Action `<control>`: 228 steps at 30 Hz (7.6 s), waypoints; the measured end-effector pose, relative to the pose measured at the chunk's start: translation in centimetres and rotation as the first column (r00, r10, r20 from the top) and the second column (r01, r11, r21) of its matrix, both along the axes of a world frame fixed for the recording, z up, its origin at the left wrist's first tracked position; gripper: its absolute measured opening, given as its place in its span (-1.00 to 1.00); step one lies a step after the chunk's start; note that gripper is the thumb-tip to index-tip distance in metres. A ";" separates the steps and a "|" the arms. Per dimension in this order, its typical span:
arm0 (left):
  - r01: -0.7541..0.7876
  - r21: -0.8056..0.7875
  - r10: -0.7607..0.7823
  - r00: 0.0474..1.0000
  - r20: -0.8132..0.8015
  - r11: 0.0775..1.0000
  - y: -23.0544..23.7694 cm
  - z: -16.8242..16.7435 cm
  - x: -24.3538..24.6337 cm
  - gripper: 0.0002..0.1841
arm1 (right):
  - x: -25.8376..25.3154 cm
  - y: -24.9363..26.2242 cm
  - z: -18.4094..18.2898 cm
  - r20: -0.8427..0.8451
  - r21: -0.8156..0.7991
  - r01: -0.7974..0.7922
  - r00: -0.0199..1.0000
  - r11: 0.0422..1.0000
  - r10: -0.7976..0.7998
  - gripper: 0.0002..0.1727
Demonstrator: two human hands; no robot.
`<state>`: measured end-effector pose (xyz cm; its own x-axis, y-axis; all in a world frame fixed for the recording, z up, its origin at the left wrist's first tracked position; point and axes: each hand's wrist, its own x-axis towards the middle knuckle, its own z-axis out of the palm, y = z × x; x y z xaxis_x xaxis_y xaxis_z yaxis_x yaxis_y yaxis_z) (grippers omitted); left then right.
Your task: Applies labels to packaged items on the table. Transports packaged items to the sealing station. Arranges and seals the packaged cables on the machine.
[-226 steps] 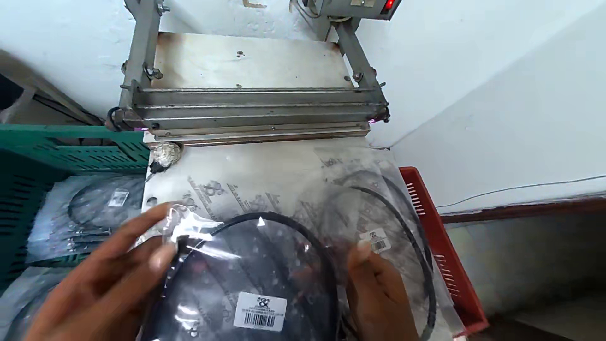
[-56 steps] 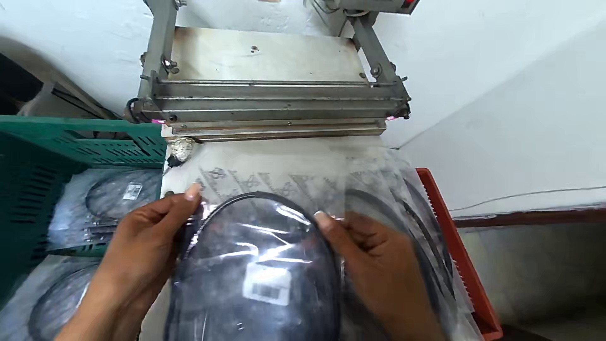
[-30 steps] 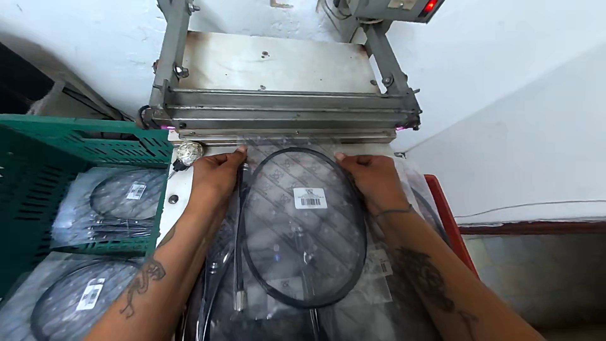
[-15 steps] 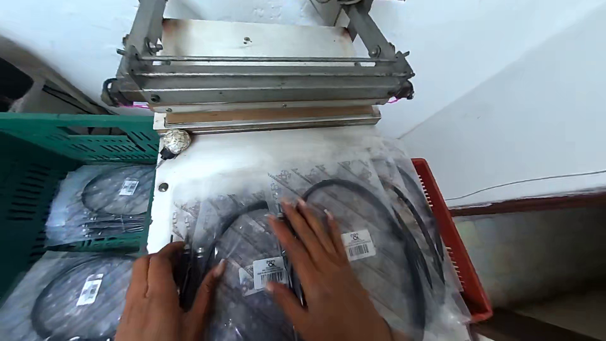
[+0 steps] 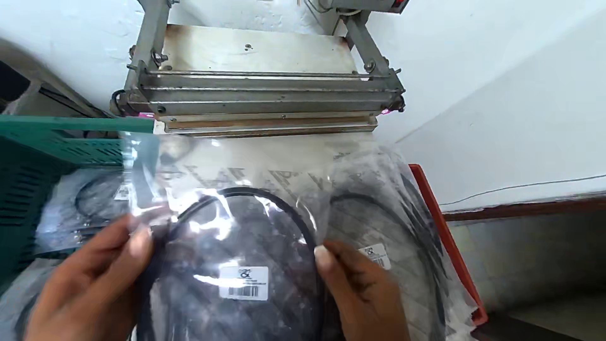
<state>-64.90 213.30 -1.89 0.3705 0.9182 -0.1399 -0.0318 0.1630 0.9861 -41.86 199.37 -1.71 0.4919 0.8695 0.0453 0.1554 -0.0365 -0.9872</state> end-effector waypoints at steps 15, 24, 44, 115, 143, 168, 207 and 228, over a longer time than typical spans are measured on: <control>-0.141 -0.160 0.099 0.964 -0.248 0.977 8.7 -4.2 12.2 -0.60 | 12.1 11.2 -3.3 0.439 -0.292 0.258 0.891 0.921 -0.110 -0.75; -0.235 -0.245 0.191 0.963 -0.191 0.941 9.9 -4.8 13.0 -0.61 | 12.8 13.2 -4.0 0.483 -0.292 0.270 0.869 0.917 -0.102 -0.76; 0.210 0.419 0.193 0.651 -0.734 0.883 -2.6 -1.0 1.8 -0.08 | 9.3 2.1 0.7 0.901 -0.050 0.289 0.426 0.956 -0.082 -0.35; 0.279 0.371 0.238 0.415 -0.878 0.885 -4.3 -3.5 0.2 -0.53 | 2.6 -1.5 -4.4 0.901 -0.258 -0.494 0.187 0.830 0.391 -0.65; -0.177 -0.040 0.149 0.912 -0.383 0.983 10.8 -5.6 11.2 -0.69 | 12.5 14.9 -2.6 0.351 -0.422 0.301 0.924 0.855 -0.152 -0.70; 0.174 0.574 0.288 0.727 -0.623 0.800 -1.9 -3.7 2.6 -0.11 | 8.3 4.8 1.2 0.859 -0.065 0.177 0.510 0.982 -0.035 -0.49; -0.198 -0.200 0.140 0.952 -0.271 0.960 10.1 -4.9 10.9 -0.61 | 11.0 12.0 -2.3 0.412 -0.419 0.293 0.905 0.860 -0.107 -0.67; -0.238 -0.058 0.205 0.917 -0.341 0.969 9.8 -4.7 11.3 -0.58 | 11.1 13.3 -2.0 0.346 -0.476 0.267 0.933 0.838 -0.101 -0.62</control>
<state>-53.55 223.11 -6.61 0.0765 0.9475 -0.3105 0.2466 0.2838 0.9267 -30.71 212.69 -3.72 0.6799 0.7034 -0.2071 0.3741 -0.5756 -0.7271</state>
